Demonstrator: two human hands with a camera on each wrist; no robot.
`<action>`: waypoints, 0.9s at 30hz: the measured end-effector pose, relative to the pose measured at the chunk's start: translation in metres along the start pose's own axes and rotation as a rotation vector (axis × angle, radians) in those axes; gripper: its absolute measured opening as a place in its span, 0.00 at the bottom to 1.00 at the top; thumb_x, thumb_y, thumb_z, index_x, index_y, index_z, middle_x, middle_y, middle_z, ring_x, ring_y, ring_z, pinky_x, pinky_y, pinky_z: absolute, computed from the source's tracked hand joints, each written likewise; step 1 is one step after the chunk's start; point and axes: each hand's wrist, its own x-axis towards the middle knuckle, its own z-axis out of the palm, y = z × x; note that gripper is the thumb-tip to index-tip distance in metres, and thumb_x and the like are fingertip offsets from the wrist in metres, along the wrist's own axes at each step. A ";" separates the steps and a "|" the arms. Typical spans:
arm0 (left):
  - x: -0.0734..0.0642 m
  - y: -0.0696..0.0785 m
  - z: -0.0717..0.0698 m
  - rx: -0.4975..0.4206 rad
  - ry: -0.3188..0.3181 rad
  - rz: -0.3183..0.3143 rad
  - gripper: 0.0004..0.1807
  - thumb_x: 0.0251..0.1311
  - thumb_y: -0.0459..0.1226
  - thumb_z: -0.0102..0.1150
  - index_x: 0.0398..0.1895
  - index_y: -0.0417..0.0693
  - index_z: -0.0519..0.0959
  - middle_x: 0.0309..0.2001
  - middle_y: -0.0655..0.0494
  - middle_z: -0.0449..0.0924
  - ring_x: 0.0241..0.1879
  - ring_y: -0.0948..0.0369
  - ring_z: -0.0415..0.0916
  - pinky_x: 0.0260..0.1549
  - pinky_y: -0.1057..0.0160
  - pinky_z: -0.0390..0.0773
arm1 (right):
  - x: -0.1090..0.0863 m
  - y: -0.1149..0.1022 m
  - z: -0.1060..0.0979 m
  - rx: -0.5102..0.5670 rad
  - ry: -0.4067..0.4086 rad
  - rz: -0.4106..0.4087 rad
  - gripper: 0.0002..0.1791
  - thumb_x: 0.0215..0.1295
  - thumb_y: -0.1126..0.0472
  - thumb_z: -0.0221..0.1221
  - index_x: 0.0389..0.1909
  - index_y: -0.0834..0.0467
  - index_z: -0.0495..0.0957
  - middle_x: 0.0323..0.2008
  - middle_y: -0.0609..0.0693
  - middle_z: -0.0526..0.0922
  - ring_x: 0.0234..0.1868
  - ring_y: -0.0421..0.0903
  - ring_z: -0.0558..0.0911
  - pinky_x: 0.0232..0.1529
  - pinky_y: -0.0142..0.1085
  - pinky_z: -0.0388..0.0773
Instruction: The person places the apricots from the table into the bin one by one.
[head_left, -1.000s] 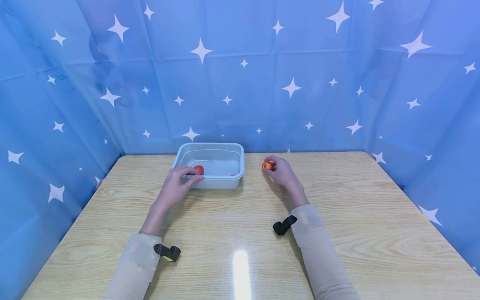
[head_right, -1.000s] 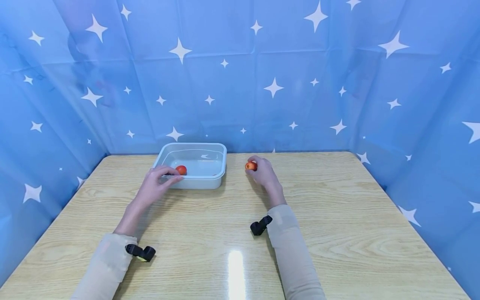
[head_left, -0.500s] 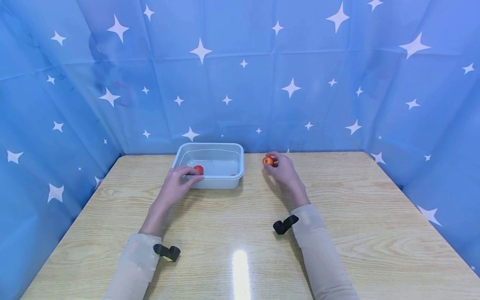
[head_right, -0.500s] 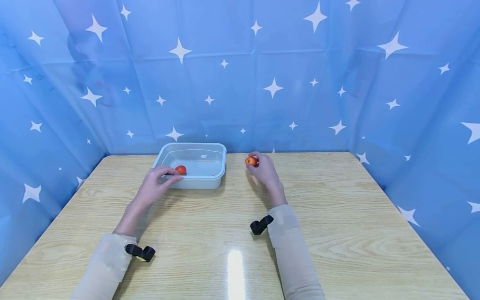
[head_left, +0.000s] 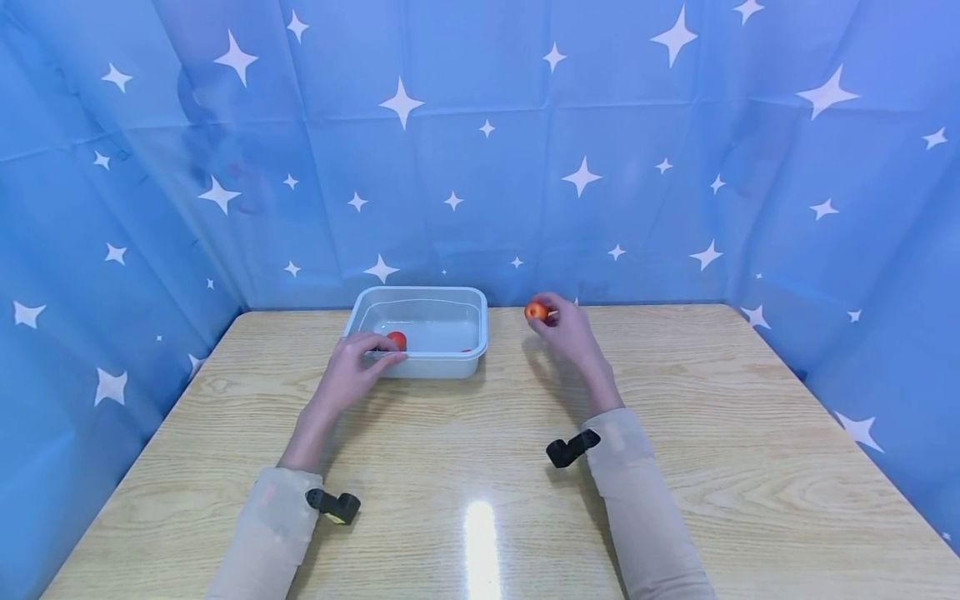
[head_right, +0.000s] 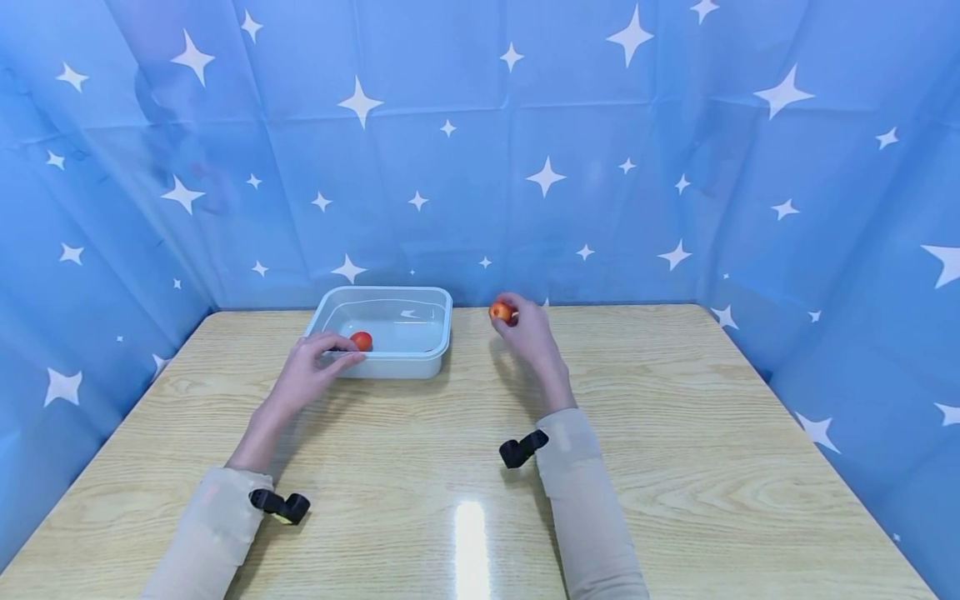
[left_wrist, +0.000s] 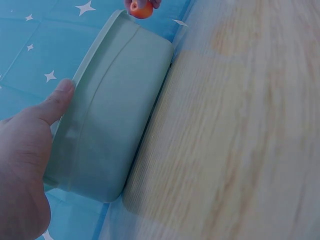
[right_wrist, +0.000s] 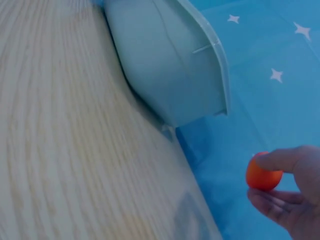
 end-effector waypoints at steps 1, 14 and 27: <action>0.000 0.000 0.000 0.001 0.000 0.001 0.07 0.61 0.40 0.71 0.37 0.46 0.87 0.38 0.55 0.86 0.45 0.55 0.79 0.50 0.52 0.74 | 0.000 -0.001 0.000 0.002 0.002 -0.003 0.21 0.71 0.65 0.61 0.62 0.64 0.74 0.55 0.65 0.79 0.50 0.60 0.81 0.51 0.50 0.80; 0.000 -0.001 0.000 -0.005 0.005 0.017 0.07 0.61 0.40 0.72 0.37 0.46 0.87 0.38 0.55 0.86 0.45 0.55 0.79 0.49 0.52 0.75 | 0.003 -0.017 -0.005 0.021 0.064 -0.085 0.20 0.68 0.68 0.63 0.60 0.66 0.76 0.53 0.66 0.81 0.50 0.60 0.83 0.50 0.50 0.80; -0.001 -0.001 0.000 -0.004 0.005 0.018 0.07 0.61 0.40 0.71 0.38 0.47 0.87 0.38 0.55 0.86 0.45 0.55 0.79 0.50 0.51 0.74 | 0.000 -0.038 -0.008 0.019 0.083 -0.111 0.21 0.68 0.66 0.65 0.60 0.64 0.77 0.53 0.62 0.82 0.45 0.56 0.84 0.47 0.47 0.81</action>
